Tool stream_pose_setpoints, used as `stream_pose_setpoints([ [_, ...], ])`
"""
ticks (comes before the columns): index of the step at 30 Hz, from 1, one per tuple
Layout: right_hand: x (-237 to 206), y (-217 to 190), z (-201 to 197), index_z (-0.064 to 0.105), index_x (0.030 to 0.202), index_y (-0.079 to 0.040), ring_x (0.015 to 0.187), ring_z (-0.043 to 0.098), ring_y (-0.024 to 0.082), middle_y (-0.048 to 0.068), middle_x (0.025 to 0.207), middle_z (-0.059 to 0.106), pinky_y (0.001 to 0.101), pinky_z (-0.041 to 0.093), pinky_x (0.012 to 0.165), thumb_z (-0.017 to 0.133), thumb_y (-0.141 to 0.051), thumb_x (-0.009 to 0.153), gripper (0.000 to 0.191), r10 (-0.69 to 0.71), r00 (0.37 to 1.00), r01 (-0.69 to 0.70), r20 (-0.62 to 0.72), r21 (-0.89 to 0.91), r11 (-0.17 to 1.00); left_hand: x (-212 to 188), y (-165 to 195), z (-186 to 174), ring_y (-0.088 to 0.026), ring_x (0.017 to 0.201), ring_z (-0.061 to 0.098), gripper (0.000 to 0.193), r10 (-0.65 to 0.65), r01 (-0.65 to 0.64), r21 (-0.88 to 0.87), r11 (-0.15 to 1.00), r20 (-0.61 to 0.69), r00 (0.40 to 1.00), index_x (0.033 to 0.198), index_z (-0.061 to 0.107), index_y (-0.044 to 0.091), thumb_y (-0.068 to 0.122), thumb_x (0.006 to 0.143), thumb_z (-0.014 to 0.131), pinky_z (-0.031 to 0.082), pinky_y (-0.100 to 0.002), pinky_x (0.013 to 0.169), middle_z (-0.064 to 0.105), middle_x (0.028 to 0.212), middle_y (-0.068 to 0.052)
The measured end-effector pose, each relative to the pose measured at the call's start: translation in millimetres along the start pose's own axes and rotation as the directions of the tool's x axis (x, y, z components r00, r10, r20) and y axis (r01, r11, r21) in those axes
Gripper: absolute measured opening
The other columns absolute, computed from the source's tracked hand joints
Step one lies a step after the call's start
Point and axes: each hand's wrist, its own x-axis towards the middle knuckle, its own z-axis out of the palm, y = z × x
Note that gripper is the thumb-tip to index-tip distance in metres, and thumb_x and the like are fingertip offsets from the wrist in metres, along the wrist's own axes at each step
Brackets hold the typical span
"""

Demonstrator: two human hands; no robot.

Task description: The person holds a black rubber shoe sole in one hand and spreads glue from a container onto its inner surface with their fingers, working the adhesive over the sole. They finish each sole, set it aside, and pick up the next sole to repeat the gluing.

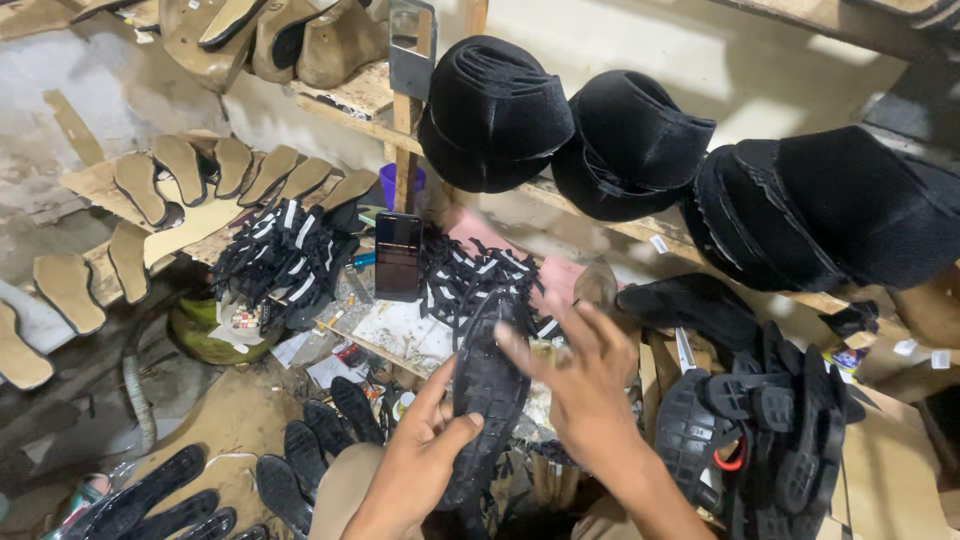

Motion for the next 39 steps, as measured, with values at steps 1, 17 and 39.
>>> stream_pose_setpoints([
  [1, 8.5, 3.3, 2.1, 0.062, 0.138, -0.036, 0.139, 0.031, 0.038, 0.011, 0.158, 0.036, 0.0456, 0.024, 0.112, 0.054, 0.016, 0.074, 0.083, 0.02, 1.0, -0.02, 0.001, -0.064, 0.998, -2.3, 1.7, -0.7, -0.012, 0.096, 0.067, 0.076, 0.003, -0.003, -0.013, 1.0, 0.019, 1.0, 0.159, 0.031, 0.008, -0.006, 0.089, 0.056, 0.054, -0.029, 0.086, 0.073, 0.113, -0.009],
  [17, -44.2, -9.6, 19.5, 0.056, 0.146, -0.011, 0.135, 0.048, 0.03, 0.014, 0.143, 0.056, 0.0385, 0.031, 0.115, 0.06, -0.008, 0.093, 0.053, 0.391, 0.918, -0.378, 0.074, 0.464, 0.801, -32.6, 51.4, 10.2, -0.016, 0.097, 0.071, 0.079, -0.013, 0.005, -0.084, 0.996, -0.092, 0.996, 0.16, 0.032, 0.01, -0.007, 0.086, 0.055, 0.055, -0.031, 0.086, 0.076, 0.111, -0.016],
  [39, -127.5, 38.8, 47.0, 0.055, 0.152, -0.003, 0.12, 0.06, 0.017, 0.013, 0.132, 0.066, 0.03, 0.045, 0.105, 0.066, -0.003, 0.094, 0.059, 0.427, 0.885, -0.445, 0.188, 0.612, 0.653, -91.9, 14.9, -238.5, -0.016, 0.081, 0.063, 0.026, -0.025, -0.343, -0.26, 0.903, -0.827, 0.562, 0.112, 0.053, 0.015, 0.002, 0.091, 0.061, 0.055, -0.033, 0.075, 0.062, 0.094, -0.002],
])
